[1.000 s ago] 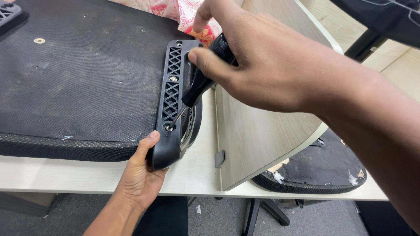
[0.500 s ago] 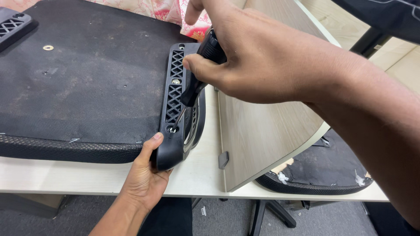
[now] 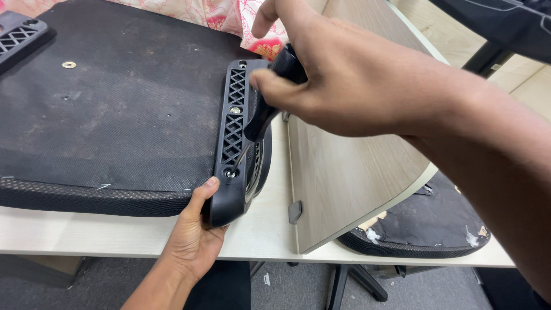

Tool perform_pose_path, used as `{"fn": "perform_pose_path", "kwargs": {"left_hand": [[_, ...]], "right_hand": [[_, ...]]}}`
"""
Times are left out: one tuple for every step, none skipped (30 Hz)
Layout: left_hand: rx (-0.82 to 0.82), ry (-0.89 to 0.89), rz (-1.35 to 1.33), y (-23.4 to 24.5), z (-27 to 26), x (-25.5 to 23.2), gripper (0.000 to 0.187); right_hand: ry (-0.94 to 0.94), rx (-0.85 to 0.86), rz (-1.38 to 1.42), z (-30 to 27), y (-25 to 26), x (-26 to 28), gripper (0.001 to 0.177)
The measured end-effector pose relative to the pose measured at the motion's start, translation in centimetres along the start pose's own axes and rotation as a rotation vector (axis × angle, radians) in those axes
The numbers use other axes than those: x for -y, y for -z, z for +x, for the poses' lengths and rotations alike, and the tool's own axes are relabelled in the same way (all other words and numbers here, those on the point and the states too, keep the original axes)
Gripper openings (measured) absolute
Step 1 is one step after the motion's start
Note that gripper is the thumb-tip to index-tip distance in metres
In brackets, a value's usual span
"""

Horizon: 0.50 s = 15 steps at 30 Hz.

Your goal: The person uses a screwdriver to remove screws from a black plastic chair frame attached to a seat. They unscrew fasteners, detach the frame, and place it aside on the table.

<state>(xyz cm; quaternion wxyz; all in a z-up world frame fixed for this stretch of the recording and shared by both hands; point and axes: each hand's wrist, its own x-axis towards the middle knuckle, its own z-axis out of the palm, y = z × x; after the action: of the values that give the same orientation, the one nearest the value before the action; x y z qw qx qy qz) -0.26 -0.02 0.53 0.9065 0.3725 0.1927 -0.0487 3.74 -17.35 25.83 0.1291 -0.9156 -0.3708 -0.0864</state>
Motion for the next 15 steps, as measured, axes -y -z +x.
{"fn": "perform_pose_path", "kwargs": {"left_hand": [[0.002,0.002,-0.008,0.1,0.0,0.1,0.071],[0.004,0.005,-0.016,0.1,0.1,0.2,0.071],[0.006,0.006,-0.02,0.2,0.1,0.1,0.071],[0.0,0.009,-0.01,0.3,0.2,0.0,0.072],[-0.006,0.014,-0.006,0.3,0.2,0.1,0.073],[-0.013,0.02,-0.002,0.3,0.3,0.2,0.073],[-0.01,0.019,-0.008,0.4,0.3,0.1,0.073],[-0.007,0.018,-0.015,0.3,0.3,0.1,0.073],[-0.005,0.019,-0.024,0.3,0.3,0.1,0.074],[-0.003,0.012,-0.025,0.2,0.3,0.0,0.073],[0.002,0.006,-0.03,0.2,0.3,0.0,0.073],[0.007,0.0,-0.034,0.1,0.3,0.1,0.073],[0.008,-0.001,-0.041,0.1,0.2,0.0,0.073],[0.009,-0.002,-0.047,0.1,0.1,0.0,0.073],[0.011,0.001,-0.056,0.0,0.1,0.1,0.072]], "right_hand": [[0.029,0.005,-0.034,0.0,0.0,0.1,0.045],[0.059,0.01,-0.068,-0.1,-0.1,0.3,0.049],[0.058,-0.011,-0.095,0.0,-0.2,0.5,0.049],[0.056,-0.033,-0.122,0.1,-0.3,0.7,0.05],[0.027,-0.071,-0.146,0.5,-0.5,0.9,0.049],[-0.002,-0.11,-0.17,0.8,-0.7,1.1,0.052],[-0.094,-0.061,-0.228,1.1,-0.8,1.2,0.051],[-0.186,-0.013,-0.285,1.5,-0.7,1.2,0.053],[-0.197,-0.002,-0.269,1.6,-0.7,1.1,0.05],[-0.207,0.009,-0.253,1.7,-0.7,1.0,0.048],[-0.135,-0.019,-0.17,1.5,-0.7,0.8,0.038],[-0.063,-0.046,-0.085,1.3,-0.6,0.7,0.031],[0.062,-0.071,-0.1,1.0,-0.5,0.4,0.029],[0.188,-0.096,-0.115,0.7,-0.4,0.2,0.028],[0.312,-0.115,-0.133,0.4,-0.3,0.0,0.026]]}}
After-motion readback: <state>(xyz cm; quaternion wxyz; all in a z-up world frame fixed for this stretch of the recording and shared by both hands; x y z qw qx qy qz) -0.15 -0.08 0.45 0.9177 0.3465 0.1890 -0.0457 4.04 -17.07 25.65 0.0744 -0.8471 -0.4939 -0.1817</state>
